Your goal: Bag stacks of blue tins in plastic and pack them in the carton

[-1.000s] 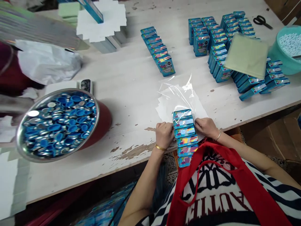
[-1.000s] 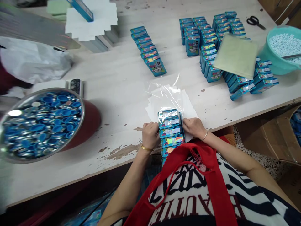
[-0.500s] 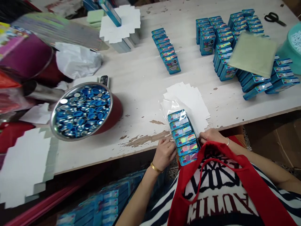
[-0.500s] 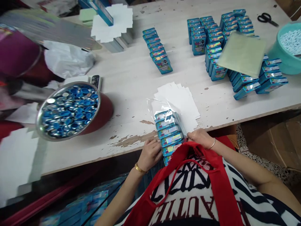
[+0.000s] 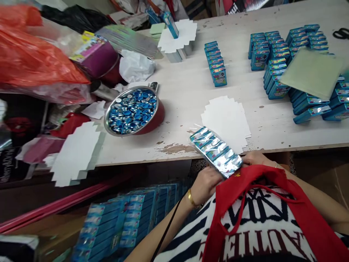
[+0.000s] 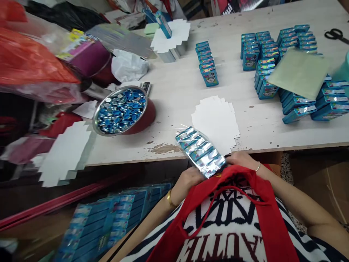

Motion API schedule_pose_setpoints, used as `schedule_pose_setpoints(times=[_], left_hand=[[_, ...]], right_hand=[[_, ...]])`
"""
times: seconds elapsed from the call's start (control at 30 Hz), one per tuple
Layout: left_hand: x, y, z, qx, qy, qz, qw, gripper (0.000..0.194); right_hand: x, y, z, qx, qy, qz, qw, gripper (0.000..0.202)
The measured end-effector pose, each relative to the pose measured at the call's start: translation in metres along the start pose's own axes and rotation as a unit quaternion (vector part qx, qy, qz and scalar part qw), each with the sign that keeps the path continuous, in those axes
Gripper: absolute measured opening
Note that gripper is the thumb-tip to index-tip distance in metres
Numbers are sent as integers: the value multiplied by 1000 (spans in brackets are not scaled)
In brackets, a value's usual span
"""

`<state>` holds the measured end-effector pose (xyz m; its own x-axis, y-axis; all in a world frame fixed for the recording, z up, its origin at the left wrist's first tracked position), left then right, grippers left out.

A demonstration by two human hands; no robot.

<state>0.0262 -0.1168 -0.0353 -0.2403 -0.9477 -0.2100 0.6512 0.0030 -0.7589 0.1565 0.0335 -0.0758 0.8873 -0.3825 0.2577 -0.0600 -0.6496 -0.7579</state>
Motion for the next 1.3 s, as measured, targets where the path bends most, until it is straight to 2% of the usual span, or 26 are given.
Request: schedule_pose_setpoints(times=[0.07, 0.13, 0.17, 0.2, 0.23, 0.27, 0.33, 0.37, 0.4, 0.47, 0.5, 0.57, 0.63, 0.7, 0.77, 0.9, 1.0, 1.1, 1.2, 1.23, 1.3], left_hand=[[-37, -2, 2, 11, -15, 25, 1000, 29], [-71, -4, 5, 49, -18, 39, 998, 22], [-83, -10, 4, 71, -22, 62, 995, 24], [-91, -19, -1, 88, -35, 107, 990, 26], [-92, -33, -10, 94, -63, 179, 977, 25], [-87, -49, -24, 90, -108, 269, 953, 25], [-62, -75, -59, 71, -215, 435, 872, 30], [-49, -81, -76, 75, -263, 477, 835, 35], [-39, -81, -92, 100, -304, 486, 813, 39], [-27, -68, -117, 192, -363, 443, 797, 41], [-23, -58, -123, 242, -380, 418, 789, 41], [-15, -40, -124, 326, -400, 409, 752, 42], [-6, -29, -119, 375, -410, 448, 700, 42], [-1, -24, -112, 398, -402, 481, 671, 38], [-4, -26, -107, 401, -375, 494, 675, 34], [-22, -45, -104, 413, -306, 502, 696, 31], [-39, -62, -102, 421, -261, 493, 715, 32], [-44, -72, -99, 406, -225, 491, 738, 30], [-36, -63, -106, 388, -241, 462, 760, 32], [-32, -57, -111, 391, -258, 453, 759, 33], [-20, -44, -121, 406, -291, 458, 735, 37]], right_hand=[[-8, -28, 24, -5, 30, 105, 994, 29], [-11, -62, 55, -59, 74, 234, 968, 37], [-11, -75, 71, -114, 98, 278, 949, 40], [-10, -84, 85, -178, 122, 307, 927, 44], [-8, -89, 95, -241, 145, 325, 903, 50], [-6, -90, 100, -296, 165, 335, 879, 55], [-5, -87, 96, -352, 181, 340, 853, 61], [-7, -84, 89, -357, 176, 338, 853, 61], [-9, -81, 79, -355, 163, 336, 857, 59], [-15, -75, 63, -351, 136, 347, 859, 54], [-18, -74, 58, -354, 128, 357, 855, 52], [-23, -72, 55, -363, 120, 376, 844, 50], [-27, -71, 56, -374, 115, 380, 838, 47], [-28, -70, 58, -376, 107, 374, 841, 44], [-27, -71, 59, -368, 103, 376, 844, 43], [-25, -72, 61, -368, 114, 382, 840, 45], [-25, -72, 61, -397, 124, 383, 825, 46], [-18, -67, 61, -424, 127, 396, 804, 46], [-7, -61, 63, -432, 134, 401, 796, 44], [-4, -59, 63, -430, 140, 397, 799, 44], [-2, -59, 64, -431, 150, 383, 803, 44]])
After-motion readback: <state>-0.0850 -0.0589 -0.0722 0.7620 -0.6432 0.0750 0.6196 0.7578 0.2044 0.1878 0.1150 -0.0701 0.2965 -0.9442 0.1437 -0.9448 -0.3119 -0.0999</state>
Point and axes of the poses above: each hand's wrist, its own x-axis away from the middle knuckle, its own y-axis out of the palm, z = x × y, the point moved 6 cm from there along -x, towards the middle knuckle, and after that the axes turned 2 degrees about x, right-handed, at the moved point
